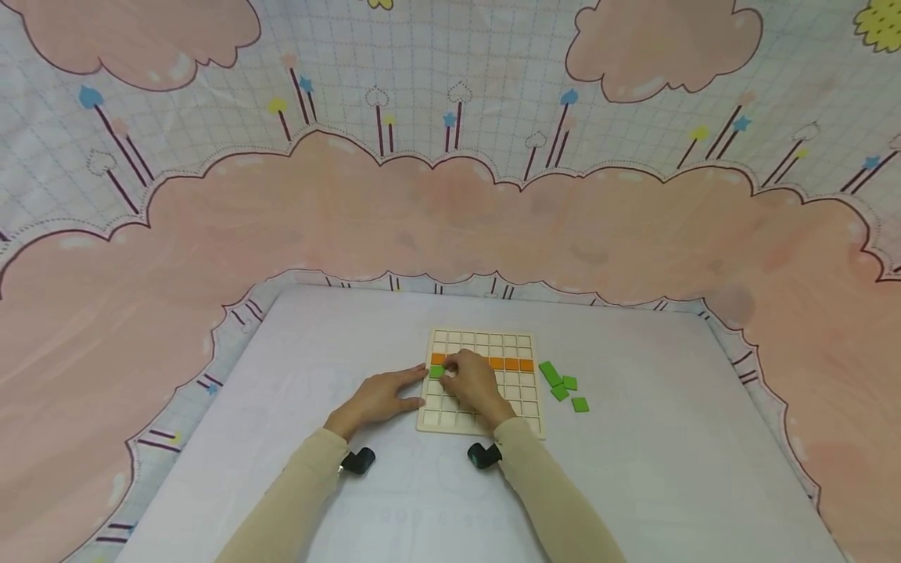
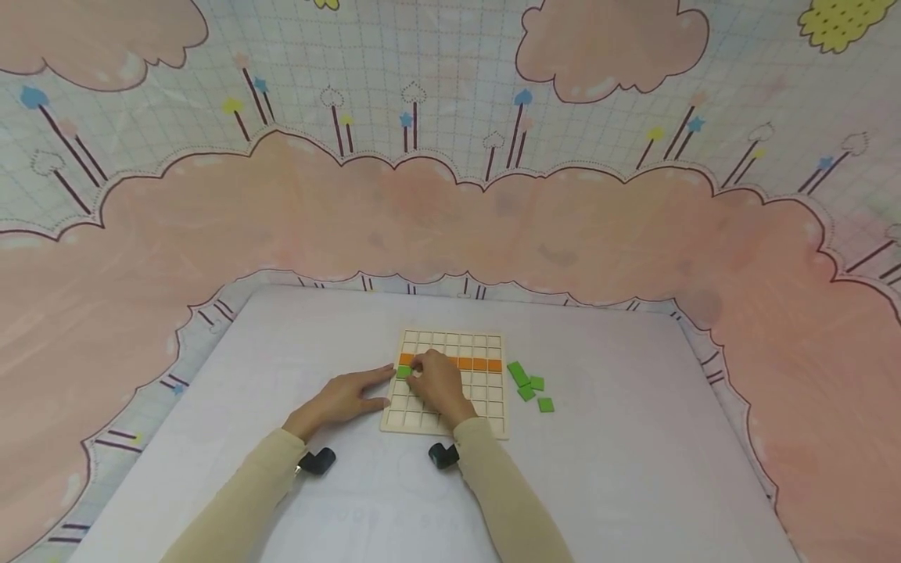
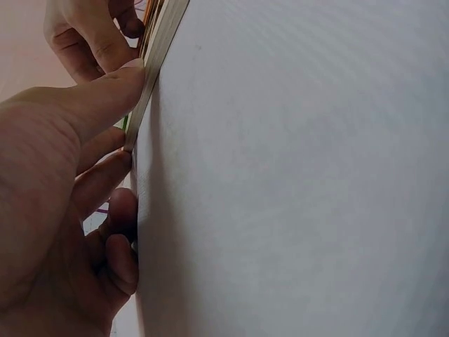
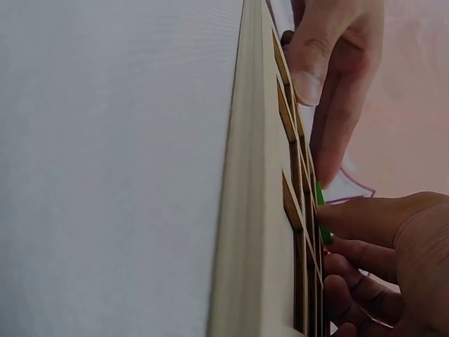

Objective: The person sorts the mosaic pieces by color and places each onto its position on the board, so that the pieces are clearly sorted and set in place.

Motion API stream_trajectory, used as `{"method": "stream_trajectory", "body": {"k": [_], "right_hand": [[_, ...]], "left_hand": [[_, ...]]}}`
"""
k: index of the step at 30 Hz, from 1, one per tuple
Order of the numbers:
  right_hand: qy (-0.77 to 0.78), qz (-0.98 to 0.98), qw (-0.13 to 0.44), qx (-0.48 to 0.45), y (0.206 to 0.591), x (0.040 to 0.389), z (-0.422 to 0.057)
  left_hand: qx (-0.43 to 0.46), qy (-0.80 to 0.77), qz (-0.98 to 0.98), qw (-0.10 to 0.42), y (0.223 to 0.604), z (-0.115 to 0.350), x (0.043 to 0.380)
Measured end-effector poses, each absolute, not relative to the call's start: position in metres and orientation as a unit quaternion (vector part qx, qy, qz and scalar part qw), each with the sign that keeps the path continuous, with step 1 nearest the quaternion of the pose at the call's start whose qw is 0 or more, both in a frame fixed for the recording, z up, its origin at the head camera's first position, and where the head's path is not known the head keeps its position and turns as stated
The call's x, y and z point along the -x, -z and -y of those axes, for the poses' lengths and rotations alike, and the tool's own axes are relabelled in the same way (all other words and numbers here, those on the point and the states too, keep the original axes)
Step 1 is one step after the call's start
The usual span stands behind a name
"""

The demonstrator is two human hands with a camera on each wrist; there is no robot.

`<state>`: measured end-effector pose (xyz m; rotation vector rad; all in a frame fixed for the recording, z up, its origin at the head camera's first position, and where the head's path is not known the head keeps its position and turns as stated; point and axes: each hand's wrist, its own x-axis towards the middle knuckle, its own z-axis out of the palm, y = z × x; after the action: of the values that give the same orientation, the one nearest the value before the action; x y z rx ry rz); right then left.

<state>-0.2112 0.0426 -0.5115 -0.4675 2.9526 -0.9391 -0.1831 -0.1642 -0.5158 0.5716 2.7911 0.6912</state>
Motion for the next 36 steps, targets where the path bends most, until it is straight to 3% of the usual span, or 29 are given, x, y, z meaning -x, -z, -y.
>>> {"method": "stream_trajectory", "body": {"k": [36], "right_hand": [[0.360, -0.921, 0.016, 0.147, 0.506, 0.204, -0.056]], "left_hand": [[-0.196, -0.233, -0.947, 0.105, 0.518, 0.165, 0.185]]}}
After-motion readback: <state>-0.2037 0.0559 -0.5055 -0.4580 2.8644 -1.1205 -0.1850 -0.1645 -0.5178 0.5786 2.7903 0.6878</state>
